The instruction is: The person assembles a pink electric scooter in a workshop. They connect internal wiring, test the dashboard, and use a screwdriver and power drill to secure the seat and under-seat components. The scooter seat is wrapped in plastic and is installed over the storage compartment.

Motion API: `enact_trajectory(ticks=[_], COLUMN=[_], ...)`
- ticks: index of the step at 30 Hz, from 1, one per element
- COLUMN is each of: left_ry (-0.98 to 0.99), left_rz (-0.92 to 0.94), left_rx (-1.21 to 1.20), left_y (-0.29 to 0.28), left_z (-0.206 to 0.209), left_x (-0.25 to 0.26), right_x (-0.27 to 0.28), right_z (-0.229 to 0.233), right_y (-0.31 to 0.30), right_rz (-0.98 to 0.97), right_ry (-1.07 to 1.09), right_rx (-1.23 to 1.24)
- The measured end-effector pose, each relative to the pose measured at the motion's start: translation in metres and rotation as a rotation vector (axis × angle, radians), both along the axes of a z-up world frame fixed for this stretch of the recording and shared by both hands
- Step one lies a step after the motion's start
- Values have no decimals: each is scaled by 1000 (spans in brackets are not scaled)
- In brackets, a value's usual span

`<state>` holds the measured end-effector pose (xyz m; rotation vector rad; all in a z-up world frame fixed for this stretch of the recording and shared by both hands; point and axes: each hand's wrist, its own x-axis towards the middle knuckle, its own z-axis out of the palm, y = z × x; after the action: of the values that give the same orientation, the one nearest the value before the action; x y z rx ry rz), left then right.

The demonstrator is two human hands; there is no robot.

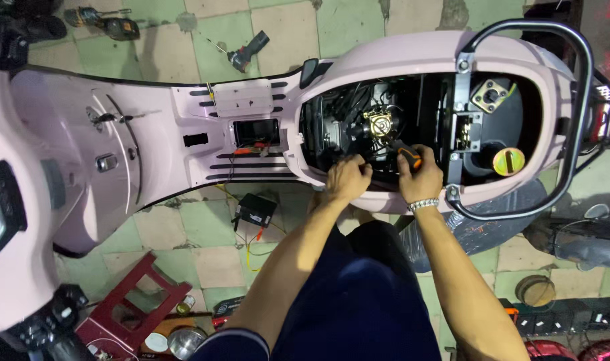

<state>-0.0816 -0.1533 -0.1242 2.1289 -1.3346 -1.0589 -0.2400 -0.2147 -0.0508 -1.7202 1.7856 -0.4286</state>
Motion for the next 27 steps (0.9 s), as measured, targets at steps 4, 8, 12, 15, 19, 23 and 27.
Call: enact_trajectory(ticks=[4,8,12,15,19,23,27], left_ry=[-24,0,6,16,-5,10,11], left_rz=[27,19,26,16,12,31,0], left_rx=[13,25,29,63,54,59,114], left_y=[1,-3,-6,-6,-5,-5,-5], left_z=[12,20,24,24,20,17,15], left_x=[0,3,5,4,2,0,1], right_x=[12,15,19,19,21,22,24], right_z=[-38,-48,-50,-53,-55,-54,-50], right_y=[-16,-22,-30,-32,-36,-38,-37], right_rz=[0,-40,-87,-94,-99,-83,-68], right_ry=[85,66,67,66,97,123,112], right_rx=[30,56,128,144,159,186,195])
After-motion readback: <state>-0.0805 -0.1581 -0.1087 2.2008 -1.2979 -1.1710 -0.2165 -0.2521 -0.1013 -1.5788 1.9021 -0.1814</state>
